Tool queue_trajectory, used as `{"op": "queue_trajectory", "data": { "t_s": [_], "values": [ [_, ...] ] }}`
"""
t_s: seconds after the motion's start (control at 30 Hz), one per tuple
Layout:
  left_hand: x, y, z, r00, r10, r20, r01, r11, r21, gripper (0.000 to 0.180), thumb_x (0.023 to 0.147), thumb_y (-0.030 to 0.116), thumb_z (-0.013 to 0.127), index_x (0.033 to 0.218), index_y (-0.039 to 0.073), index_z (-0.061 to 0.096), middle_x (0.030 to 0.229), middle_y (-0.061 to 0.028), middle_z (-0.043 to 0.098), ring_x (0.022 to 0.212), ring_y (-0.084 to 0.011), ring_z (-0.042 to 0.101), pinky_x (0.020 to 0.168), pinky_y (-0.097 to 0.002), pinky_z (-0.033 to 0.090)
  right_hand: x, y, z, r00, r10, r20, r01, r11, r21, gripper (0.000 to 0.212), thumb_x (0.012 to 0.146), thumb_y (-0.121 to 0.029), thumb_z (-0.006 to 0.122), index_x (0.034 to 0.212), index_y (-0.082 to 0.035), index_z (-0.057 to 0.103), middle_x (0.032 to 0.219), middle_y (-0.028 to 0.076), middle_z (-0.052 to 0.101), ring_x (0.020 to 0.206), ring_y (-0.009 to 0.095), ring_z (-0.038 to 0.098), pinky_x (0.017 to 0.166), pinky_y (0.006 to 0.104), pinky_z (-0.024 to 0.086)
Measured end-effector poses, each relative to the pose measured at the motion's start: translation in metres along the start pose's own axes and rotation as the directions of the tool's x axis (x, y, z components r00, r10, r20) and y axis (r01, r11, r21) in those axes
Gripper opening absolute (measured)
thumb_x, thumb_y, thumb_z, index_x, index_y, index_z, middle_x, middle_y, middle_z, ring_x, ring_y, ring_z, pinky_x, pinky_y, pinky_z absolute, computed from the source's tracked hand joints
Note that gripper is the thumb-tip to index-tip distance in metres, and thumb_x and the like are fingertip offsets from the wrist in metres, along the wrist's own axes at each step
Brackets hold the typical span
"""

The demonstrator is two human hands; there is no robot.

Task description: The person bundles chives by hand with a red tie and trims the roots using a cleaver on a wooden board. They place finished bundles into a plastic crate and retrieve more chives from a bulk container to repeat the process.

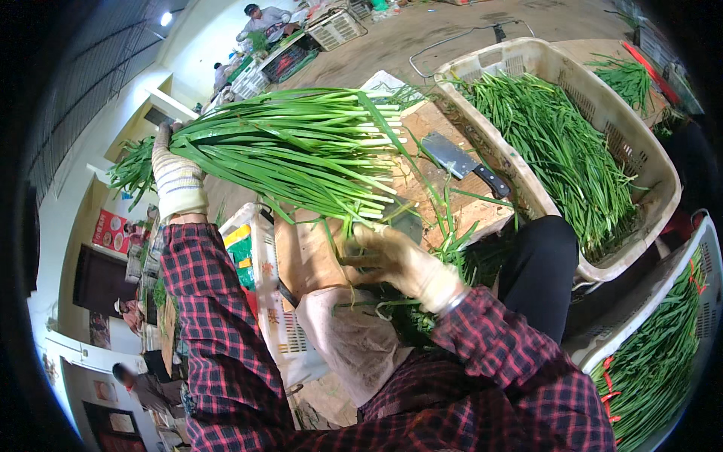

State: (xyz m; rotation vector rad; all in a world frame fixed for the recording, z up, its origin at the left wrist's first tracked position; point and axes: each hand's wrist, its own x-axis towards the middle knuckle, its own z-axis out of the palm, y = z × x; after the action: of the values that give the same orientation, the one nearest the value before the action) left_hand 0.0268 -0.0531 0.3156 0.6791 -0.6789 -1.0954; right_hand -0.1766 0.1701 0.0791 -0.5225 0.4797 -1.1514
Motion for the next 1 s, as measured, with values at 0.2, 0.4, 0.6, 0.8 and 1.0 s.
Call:
{"op": "queue_trajectory", "data": {
  "t_s": [0.2, 0.4, 0.6, 0.8, 1.0],
  "values": [
    [0.003, 0.018, -0.019, 1.000, 0.002, -0.017, -0.001, 0.998, 0.066, 0.024, 0.095, 0.025, 0.053, 0.091, 0.002, 0.057, 0.083, -0.0094, 0.061, 0.079, -0.0289, 0.058, 0.077, -0.0467, 0.051, -0.011, 0.009, 0.003, 0.975, -0.017, 0.222, -0.026, 0.982, 0.188, 0.010, 0.097, -0.019, 0.053, 0.095, -0.009, 0.056, 0.066, -0.005, 0.046, 0.048, 0.004, 0.036, 0.041, 0.0202, 0.025],
    [0.071, 0.046, -0.067, 0.987, 0.007, 0.162, -0.014, 0.999, 0.041, 0.030, 0.097, 0.026, 0.049, 0.108, -0.001, 0.049, 0.101, -0.0188, 0.060, 0.089, -0.0360, 0.059, 0.088, -0.0535, 0.049, -0.116, 0.010, -0.061, 0.969, 0.224, -0.103, -0.229, 0.973, -0.039, 0.017, 0.095, -0.014, 0.055, 0.085, -0.002, 0.062, 0.062, 0.002, 0.055, 0.045, 0.007, 0.045, 0.037, 0.0251, 0.034],
    [0.042, 0.037, -0.040, 0.989, -0.031, 0.143, 0.022, 0.998, 0.065, 0.026, 0.094, 0.028, 0.056, 0.095, 0.003, 0.060, 0.089, -0.0123, 0.064, 0.081, -0.0319, 0.060, 0.081, -0.0488, 0.052, -0.090, -0.016, -0.028, 0.990, -0.121, -0.079, -0.111, -0.285, -0.952, 0.057, 0.082, -0.035, 0.069, 0.126, -0.003, 0.053, 0.107, 0.017, 0.065, 0.090, 0.031, 0.065, 0.080, 0.0426, 0.053],
    [-0.077, 0.095, 0.020, 0.989, 0.137, -0.060, -0.136, 0.991, 0.020, 0.017, 0.091, 0.019, 0.061, 0.097, 0.003, 0.063, 0.095, -0.0107, 0.067, 0.095, -0.0281, 0.062, 0.090, -0.0449, 0.051, 0.012, -0.068, -0.038, 0.861, -0.508, -0.017, 0.464, 0.800, -0.381, 0.052, 0.092, -0.040, 0.057, 0.131, -0.006, 0.049, 0.118, 0.008, 0.060, 0.103, 0.021, 0.059, 0.089, 0.0394, 0.050],
    [-0.080, 0.059, 0.046, 0.998, 0.058, 0.027, -0.060, 0.992, 0.107, 0.031, 0.097, 0.023, 0.052, 0.119, 0.002, 0.056, 0.118, -0.0137, 0.061, 0.108, -0.0263, 0.058, 0.096, -0.0404, 0.047, 0.011, 0.007, -0.009, 0.861, -0.504, -0.063, 0.460, 0.826, -0.325, 0.054, 0.092, -0.044, 0.055, 0.131, -0.008, 0.049, 0.126, 0.010, 0.056, 0.110, 0.027, 0.056, 0.091, 0.0423, 0.049]
  ]
}}
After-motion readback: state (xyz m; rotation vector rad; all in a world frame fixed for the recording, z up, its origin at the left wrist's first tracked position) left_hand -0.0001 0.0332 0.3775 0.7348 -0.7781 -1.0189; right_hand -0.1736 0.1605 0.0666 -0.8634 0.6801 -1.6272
